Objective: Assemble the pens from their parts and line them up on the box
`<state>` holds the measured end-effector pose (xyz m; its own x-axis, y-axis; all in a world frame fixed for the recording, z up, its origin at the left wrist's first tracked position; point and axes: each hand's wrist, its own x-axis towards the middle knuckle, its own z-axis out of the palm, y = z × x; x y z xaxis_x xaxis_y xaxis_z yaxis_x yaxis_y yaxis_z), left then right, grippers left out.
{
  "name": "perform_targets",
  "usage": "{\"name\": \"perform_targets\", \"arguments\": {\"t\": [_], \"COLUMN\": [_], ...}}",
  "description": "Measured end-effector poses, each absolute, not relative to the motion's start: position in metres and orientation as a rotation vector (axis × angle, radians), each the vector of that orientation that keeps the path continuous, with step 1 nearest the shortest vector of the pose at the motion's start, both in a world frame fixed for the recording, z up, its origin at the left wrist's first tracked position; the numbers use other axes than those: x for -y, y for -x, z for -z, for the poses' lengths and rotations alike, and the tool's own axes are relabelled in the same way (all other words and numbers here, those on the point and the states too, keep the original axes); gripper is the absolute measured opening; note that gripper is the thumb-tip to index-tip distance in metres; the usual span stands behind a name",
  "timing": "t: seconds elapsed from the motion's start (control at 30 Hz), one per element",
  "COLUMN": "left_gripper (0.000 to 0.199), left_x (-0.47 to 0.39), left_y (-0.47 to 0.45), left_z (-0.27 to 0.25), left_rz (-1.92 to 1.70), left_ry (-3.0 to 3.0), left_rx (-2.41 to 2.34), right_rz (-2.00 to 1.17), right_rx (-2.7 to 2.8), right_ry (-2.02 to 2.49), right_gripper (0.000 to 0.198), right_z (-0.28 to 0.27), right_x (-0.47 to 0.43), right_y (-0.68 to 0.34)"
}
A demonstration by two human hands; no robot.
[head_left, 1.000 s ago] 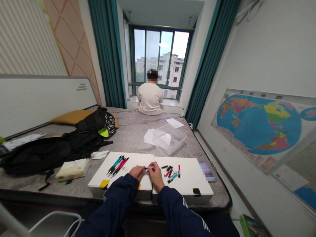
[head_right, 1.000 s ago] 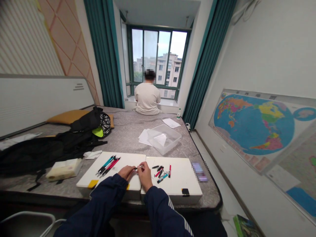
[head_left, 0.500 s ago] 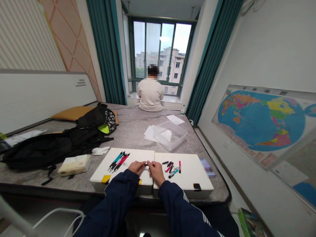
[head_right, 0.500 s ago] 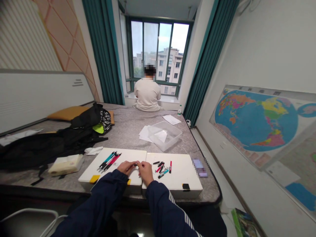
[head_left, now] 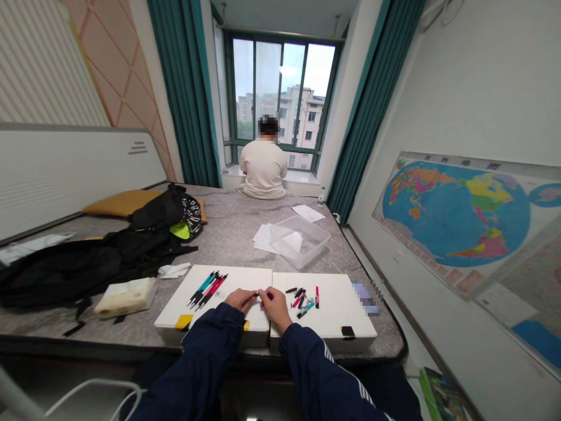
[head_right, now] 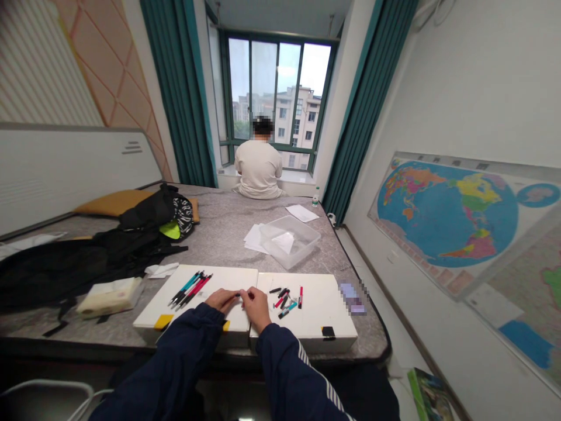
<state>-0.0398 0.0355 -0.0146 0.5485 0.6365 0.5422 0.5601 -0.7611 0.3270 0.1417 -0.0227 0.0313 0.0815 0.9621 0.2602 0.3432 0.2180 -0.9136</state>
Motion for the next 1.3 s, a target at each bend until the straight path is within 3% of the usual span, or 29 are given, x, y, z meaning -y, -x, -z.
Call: {"name": "perform_targets", "arguments": {"t": [0.27, 0.67, 0.93, 1.17, 1.3], "left_gripper": [0.029, 0.024, 0.025, 0.024, 0.022], "left_x": [-0.026, -0.031, -0.031, -0.028, -0.027], "left_y": [0.035, 0.04, 0.04, 0.04, 0.039], "left_z": [0.013, 0.014, 0.01, 0.009, 0.009], "left_rz": [-1.089, -1.008, -0.983, -0.984, -0.969], "left_ry": [-2.586, -2.582, -2.581, -2.585, -2.568], "left_rx": [-1.124, -1.318, -1.273, -1.337, -1.357], "right_rz": [-0.765, -0.884, -0.855, -0.884, -0.933], "right_rx": [1.5, 1.337, 1.319, 1.329, 1.306], "right_ry": [1.357, 1.248, 1.342, 1.226, 1.271], "right_gripper": [0.059, 0.026, 0.043, 0.03, 0.034], "right_z": [-0.032, -0.031, -0.029, -0.028, -0.024], "right_x": [0.02, 0.027, 0.023, 0.026, 0.025], "right_y": [-0.142, -0.139, -0.139, -0.136, -0.135]}}
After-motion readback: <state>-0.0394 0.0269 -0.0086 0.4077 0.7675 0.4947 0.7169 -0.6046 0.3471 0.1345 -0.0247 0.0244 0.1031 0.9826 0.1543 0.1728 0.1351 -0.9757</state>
